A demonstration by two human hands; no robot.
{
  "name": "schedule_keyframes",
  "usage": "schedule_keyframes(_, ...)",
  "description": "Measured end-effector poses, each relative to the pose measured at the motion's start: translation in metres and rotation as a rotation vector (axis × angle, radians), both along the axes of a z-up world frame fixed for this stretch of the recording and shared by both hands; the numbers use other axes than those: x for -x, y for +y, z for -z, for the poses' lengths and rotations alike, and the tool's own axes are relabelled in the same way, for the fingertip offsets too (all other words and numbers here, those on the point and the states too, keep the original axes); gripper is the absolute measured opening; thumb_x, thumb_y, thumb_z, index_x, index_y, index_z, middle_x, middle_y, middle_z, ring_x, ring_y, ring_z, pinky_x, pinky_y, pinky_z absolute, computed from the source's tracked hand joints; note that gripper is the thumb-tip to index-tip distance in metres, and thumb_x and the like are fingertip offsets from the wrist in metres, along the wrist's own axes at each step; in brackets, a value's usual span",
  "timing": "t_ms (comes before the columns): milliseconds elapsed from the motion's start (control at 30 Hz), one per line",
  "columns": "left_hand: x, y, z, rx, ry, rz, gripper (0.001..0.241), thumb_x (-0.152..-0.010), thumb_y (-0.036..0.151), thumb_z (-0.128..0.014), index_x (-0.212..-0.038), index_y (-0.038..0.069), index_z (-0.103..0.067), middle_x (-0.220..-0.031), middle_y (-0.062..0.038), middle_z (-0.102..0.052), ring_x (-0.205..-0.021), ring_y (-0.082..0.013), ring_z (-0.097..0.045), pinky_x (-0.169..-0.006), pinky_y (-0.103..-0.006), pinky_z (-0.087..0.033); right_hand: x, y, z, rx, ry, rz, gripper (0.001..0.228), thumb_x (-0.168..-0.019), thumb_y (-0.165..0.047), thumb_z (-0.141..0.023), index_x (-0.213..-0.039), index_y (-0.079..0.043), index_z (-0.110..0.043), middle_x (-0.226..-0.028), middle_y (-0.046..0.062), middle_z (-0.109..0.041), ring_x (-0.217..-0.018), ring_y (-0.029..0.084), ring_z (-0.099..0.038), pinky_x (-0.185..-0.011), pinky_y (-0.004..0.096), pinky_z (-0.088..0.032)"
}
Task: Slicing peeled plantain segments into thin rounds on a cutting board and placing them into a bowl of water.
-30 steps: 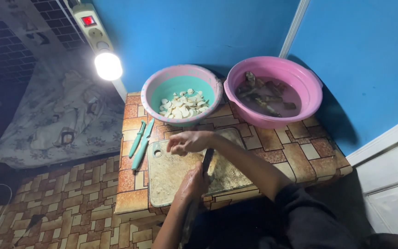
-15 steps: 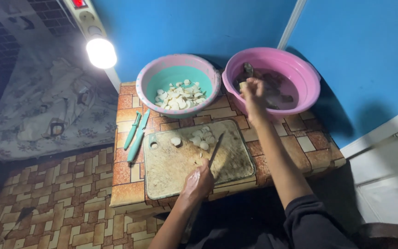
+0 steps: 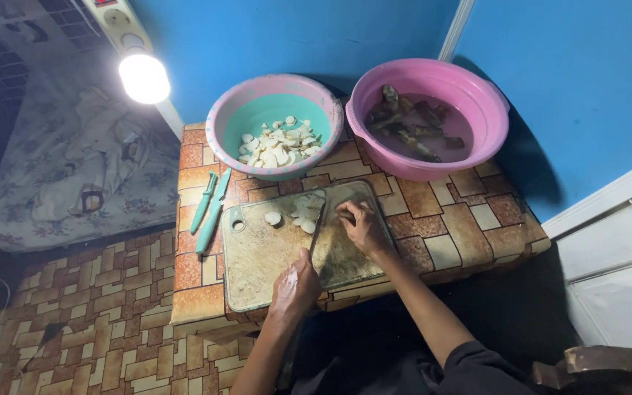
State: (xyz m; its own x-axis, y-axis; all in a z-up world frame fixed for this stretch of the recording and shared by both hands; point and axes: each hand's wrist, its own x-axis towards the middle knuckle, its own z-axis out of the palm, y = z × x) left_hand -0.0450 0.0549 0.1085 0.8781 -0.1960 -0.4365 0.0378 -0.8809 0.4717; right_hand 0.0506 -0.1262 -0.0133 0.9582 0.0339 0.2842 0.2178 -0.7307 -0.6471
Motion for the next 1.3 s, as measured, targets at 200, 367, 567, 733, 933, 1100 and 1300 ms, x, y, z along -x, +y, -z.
schedule_keyframes(200, -0.011, -0.001, 0.07, -0.055, -0.118, 0.046, 0.021, -0.081, 0.008, -0.042, -0.101, 0.009, -0.037, -0.087, -0.022, -0.063, -0.086, -0.0438, -0.064, -0.076, -0.0521, -0.051, 0.012, 0.008, -0.031, -0.255, 0.058, 0.013, 0.008, -0.088, -0.012, -0.057, -0.094, -0.01, -0.062, -0.086, 0.012, -0.065, -0.085, 0.03, -0.065, -0.075, 0.038, -0.053)
schedule_keyframes(367, -0.003, -0.009, 0.06, -0.104, -0.271, 0.105, 0.022, -0.078, 0.004, -0.052, -0.097, 0.007, -0.04, -0.081, -0.021, -0.061, -0.076, -0.0435, -0.065, -0.067, -0.0518, -0.054, 0.001, 0.007, -0.008, -0.261, 0.045, 0.114, 0.005, -0.084, -0.015, -0.063, -0.087, -0.011, -0.062, -0.081, 0.01, -0.062, -0.082, 0.027, -0.065, -0.07, 0.037, -0.054)
schedule_keyframes(567, 0.0, -0.007, 0.094, -0.243, -0.539, 0.199, 0.052, -0.077, 0.008, -0.056, -0.123, -0.004, -0.035, -0.087, -0.015, -0.058, -0.055, -0.0275, -0.063, -0.038, -0.0353, -0.05, 0.006, 0.013, -0.001, -0.152, -0.349, -0.017, 0.013, -0.086, -0.007, -0.055, -0.074, -0.005, -0.05, -0.079, 0.006, -0.051, -0.069, 0.019, -0.053, -0.061, 0.028, -0.04)
schedule_keyframes(733, 0.006, -0.003, 0.113, -0.447, -0.767, 0.281, 0.049, -0.08, 0.019, -0.054, -0.122, -0.003, -0.039, -0.075, -0.007, -0.053, -0.046, -0.014, -0.055, -0.032, -0.0263, -0.045, 0.011, 0.016, -0.006, -0.143, -0.333, -0.015, 0.019, -0.092, -0.013, -0.048, -0.075, -0.006, -0.051, -0.082, 0.005, -0.053, -0.065, 0.019, -0.054, -0.056, 0.028, -0.039)
schedule_keyframes(933, -0.007, -0.004, 0.107, -0.365, -0.673, 0.296, 0.036, -0.079, 0.005, -0.053, -0.112, -0.005, -0.04, -0.065, -0.005, -0.053, -0.048, -0.0148, -0.055, -0.033, -0.027, -0.044, 0.008, 0.016, -0.004, -0.133, -0.328, -0.044, 0.02, -0.093, -0.007, -0.043, -0.073, -0.006, -0.046, -0.078, 0.005, -0.049, -0.065, 0.019, -0.051, -0.061, 0.028, -0.038)
schedule_keyframes(1100, -0.028, -0.019, 0.098, -0.277, -0.36, 0.207, 0.046, -0.087, 0.004, -0.052, -0.127, -0.003, -0.031, -0.083, -0.017, -0.063, -0.064, -0.0268, -0.065, -0.046, -0.0346, -0.054, 0.002, 0.013, 0.0, -0.138, -0.315, -0.047, 0.013, -0.09, -0.005, -0.046, -0.077, -0.005, -0.048, -0.079, 0.008, -0.049, -0.068, 0.027, -0.052, -0.06, 0.035, -0.041)
schedule_keyframes(1300, -0.051, -0.033, 0.126, -0.382, -0.392, 0.223, 0.043, -0.086, 0.009, -0.043, -0.127, -0.001, -0.036, -0.089, -0.024, -0.061, -0.084, -0.0381, -0.065, -0.066, -0.0502, -0.055, 0.002, 0.013, -0.001, -0.113, -0.104, 0.05, 0.007, -0.087, -0.009, -0.052, -0.082, -0.014, -0.053, -0.08, 0.003, -0.055, -0.082, 0.029, -0.061, -0.07, 0.038, -0.05)
